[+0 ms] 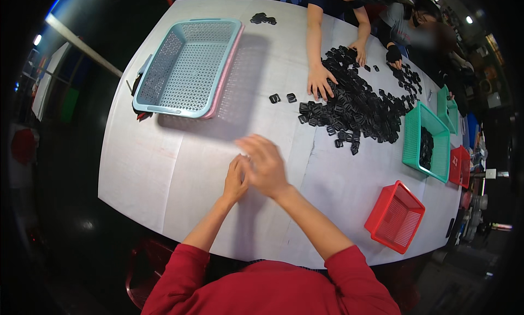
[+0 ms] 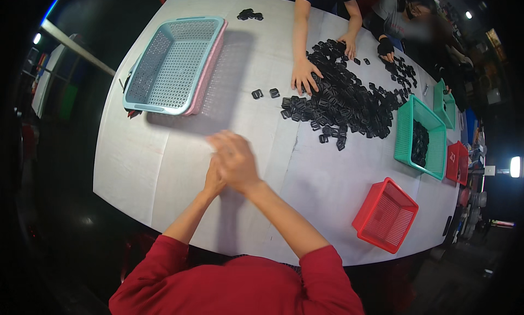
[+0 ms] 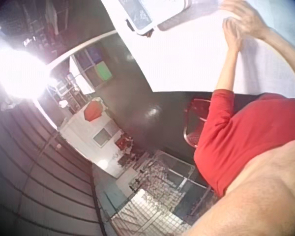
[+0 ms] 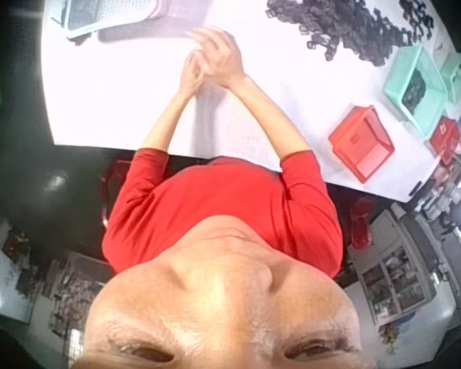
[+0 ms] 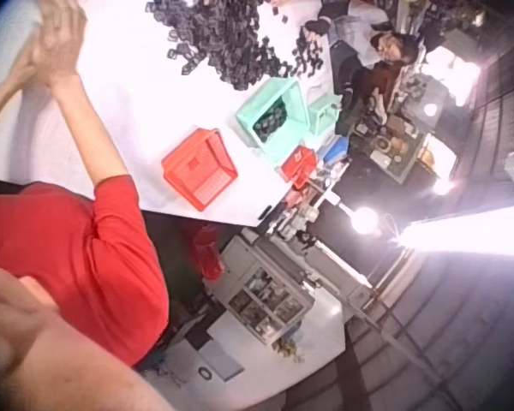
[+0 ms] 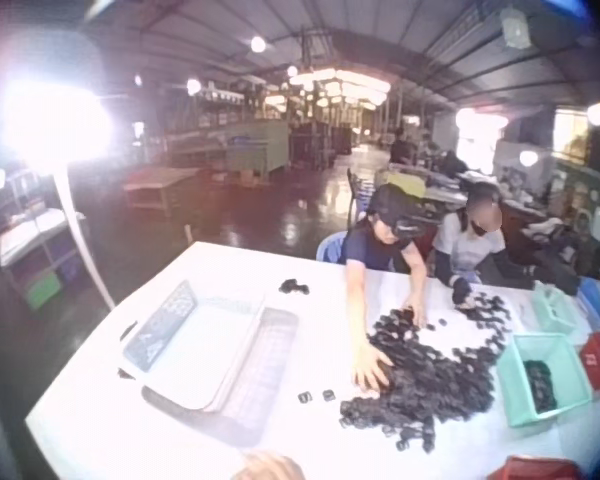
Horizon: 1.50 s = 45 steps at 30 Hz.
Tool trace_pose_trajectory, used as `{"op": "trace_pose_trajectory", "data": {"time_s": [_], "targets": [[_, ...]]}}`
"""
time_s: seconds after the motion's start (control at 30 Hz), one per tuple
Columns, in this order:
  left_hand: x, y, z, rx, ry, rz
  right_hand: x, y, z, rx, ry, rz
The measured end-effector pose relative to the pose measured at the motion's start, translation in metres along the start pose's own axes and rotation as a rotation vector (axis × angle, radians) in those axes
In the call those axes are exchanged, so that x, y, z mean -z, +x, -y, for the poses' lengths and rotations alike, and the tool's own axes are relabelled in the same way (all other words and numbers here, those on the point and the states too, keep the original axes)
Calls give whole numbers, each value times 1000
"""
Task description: The person sorts small black plastic parts on a white table, picking them up by hand and placing them into a red basket. They repeatedly gather the parts from the table surface and transfer them into the basket, occasionally moving the basket or other containers to manage the workspace.
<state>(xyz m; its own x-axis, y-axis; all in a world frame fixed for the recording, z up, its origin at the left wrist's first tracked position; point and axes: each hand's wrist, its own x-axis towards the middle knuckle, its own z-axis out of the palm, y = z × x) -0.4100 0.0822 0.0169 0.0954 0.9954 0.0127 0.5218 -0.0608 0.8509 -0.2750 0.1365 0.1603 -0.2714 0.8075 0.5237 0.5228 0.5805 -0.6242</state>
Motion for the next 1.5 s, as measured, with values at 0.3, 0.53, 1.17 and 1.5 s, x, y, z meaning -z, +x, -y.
{"op": "trace_pose_trajectory", "data": {"time_s": [0.3,0.53,1.17,1.5], "targets": [[-58,217,21,8,534,-213,178,-225,-236,-926,-557,-382],[-144,287,-25,-246,547,-102,182,-181,-343,-967,-782,-322],[-283,185,-141,-400,-14,82,162,-133,-329,-505,-200,-375],[-250,36,-140,-298,-161,290,162,-218,-222,-594,-50,-250]]}}
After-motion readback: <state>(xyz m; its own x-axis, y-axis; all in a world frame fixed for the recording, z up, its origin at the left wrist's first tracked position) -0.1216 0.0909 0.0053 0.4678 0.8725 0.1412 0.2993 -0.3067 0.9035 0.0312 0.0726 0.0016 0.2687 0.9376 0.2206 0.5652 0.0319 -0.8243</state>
